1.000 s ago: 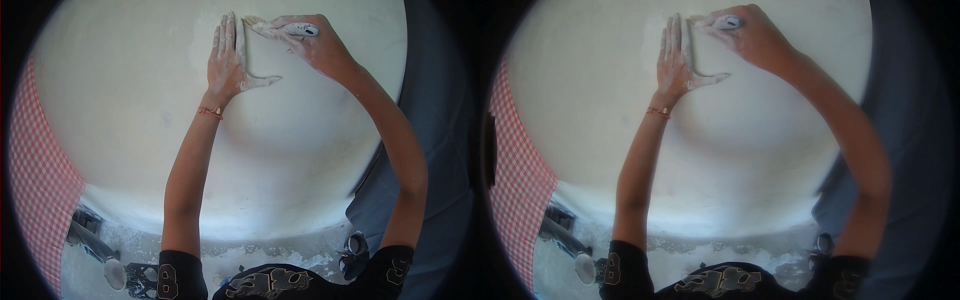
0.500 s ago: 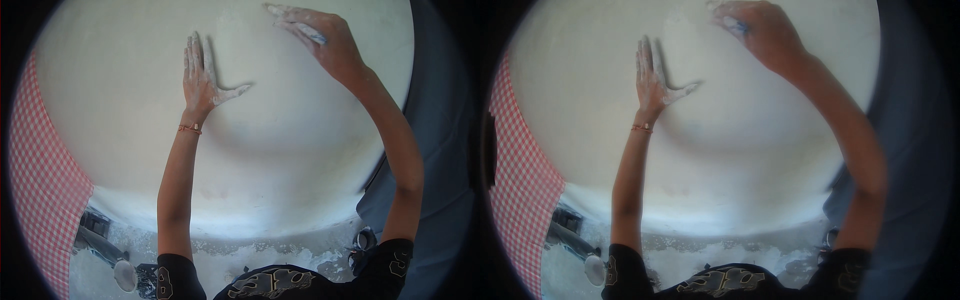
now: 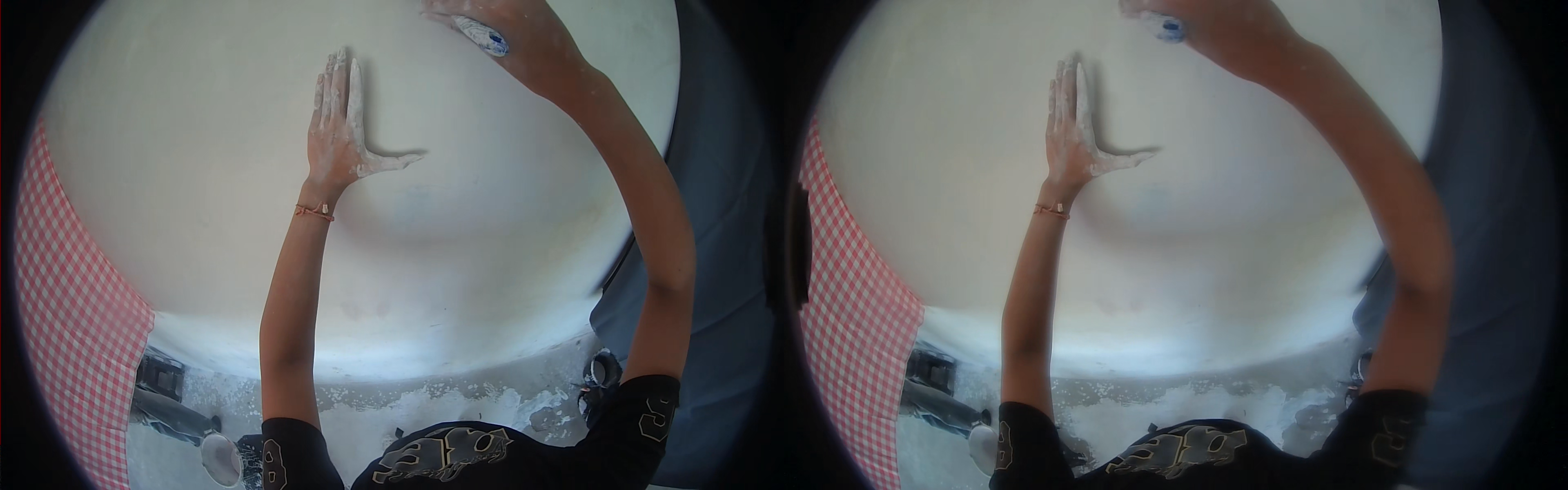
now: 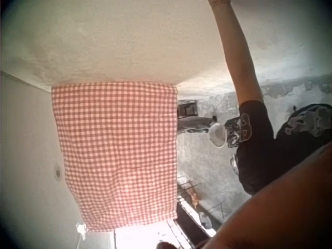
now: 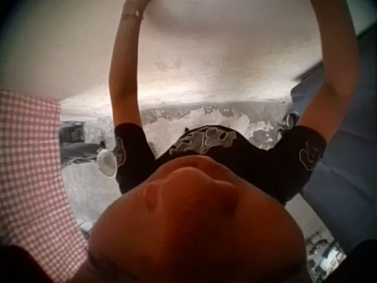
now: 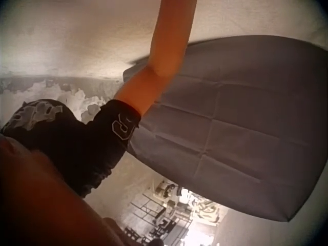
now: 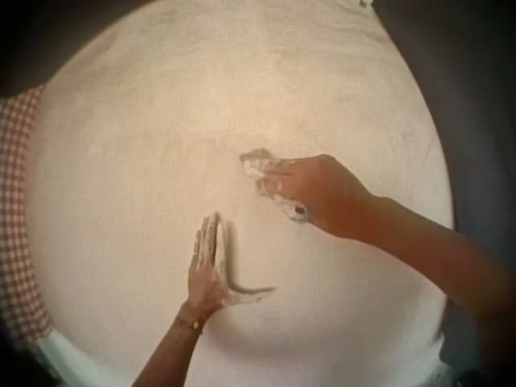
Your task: The person is patching and smoothing a wall using a white filler substance and a brush.
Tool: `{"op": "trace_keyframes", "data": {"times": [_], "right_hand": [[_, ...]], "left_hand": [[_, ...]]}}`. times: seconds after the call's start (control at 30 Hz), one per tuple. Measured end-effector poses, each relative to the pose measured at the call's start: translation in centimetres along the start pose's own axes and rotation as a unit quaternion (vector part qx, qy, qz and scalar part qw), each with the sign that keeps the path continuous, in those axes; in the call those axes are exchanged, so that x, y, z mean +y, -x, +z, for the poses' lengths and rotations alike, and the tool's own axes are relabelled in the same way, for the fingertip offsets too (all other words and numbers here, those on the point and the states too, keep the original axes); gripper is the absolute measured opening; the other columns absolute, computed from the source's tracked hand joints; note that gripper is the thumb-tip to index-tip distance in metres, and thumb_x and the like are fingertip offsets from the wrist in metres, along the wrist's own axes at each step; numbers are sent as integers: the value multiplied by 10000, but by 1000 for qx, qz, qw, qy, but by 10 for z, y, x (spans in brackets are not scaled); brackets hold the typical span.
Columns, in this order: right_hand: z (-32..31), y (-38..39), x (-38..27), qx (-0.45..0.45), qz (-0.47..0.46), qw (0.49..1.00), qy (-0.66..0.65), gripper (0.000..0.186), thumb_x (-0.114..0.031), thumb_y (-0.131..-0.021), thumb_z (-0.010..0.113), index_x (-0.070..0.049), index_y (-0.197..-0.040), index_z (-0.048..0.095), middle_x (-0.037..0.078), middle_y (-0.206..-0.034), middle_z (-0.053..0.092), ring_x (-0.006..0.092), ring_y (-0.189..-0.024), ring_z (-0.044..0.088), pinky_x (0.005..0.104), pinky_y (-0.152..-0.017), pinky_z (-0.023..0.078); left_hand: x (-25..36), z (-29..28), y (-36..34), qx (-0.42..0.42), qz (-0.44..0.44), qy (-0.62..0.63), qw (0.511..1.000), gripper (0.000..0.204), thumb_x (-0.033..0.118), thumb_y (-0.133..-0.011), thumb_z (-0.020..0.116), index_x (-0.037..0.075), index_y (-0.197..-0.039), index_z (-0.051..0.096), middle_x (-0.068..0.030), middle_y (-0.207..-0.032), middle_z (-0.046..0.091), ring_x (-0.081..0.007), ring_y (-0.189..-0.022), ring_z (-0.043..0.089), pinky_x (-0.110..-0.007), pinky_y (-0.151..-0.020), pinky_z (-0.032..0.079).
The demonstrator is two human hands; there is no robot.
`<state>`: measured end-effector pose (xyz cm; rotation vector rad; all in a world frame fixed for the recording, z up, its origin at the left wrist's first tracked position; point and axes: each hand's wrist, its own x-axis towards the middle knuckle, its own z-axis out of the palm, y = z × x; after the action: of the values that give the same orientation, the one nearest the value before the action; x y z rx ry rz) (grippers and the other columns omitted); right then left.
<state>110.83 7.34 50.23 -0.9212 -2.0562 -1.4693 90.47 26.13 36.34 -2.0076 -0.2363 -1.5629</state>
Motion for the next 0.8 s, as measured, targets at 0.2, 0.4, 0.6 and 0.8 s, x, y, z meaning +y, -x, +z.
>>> {"op": "trace_keyframes", "data": {"times": [0.2,0.4,0.6,0.8], "right_hand": [[27,38,-31,-102,-6,995,13,155,-125,-983,749,-112,-1130,793,107,-1141,764,279,-955,734,392,-873,586],[12,26,-70,-282,140,901,-299,201,-168,-1002,737,-92,-1181,791,93,-1249,761,304,-1112,658,422,-1037,517],[6,-34,-8,16,-23,997,-78,286,-8,-940,738,-28,-1224,765,132,-1298,758,330,-1186,733,390,-1076,573],[34,10,-41,-70,-4,998,0,204,-70,-958,707,-63,-1152,768,106,-1310,744,294,-1050,735,397,-970,567]], "left_hand": [[-2,-2,-5,68,-58,-12,996,1551,878,-579,826,-65,-1658,231,-306,-1686,309,-465,-1585,280,-567,-1302,259],[-16,-15,4,-18,-6,-8,1000,1584,862,-530,857,-68,-1651,235,-307,-1699,280,-482,-1583,272,-579,-1294,257],[-18,-19,4,-13,-28,-36,999,1572,958,-542,745,-63,-1644,283,-278,-1702,295,-431,-1592,283,-530,-1315,259],[-23,-22,-3,14,-21,20,999,1529,818,-548,885,-54,-1642,270,-272,-1702,297,-454,-1589,275,-555,-1301,275]]}}
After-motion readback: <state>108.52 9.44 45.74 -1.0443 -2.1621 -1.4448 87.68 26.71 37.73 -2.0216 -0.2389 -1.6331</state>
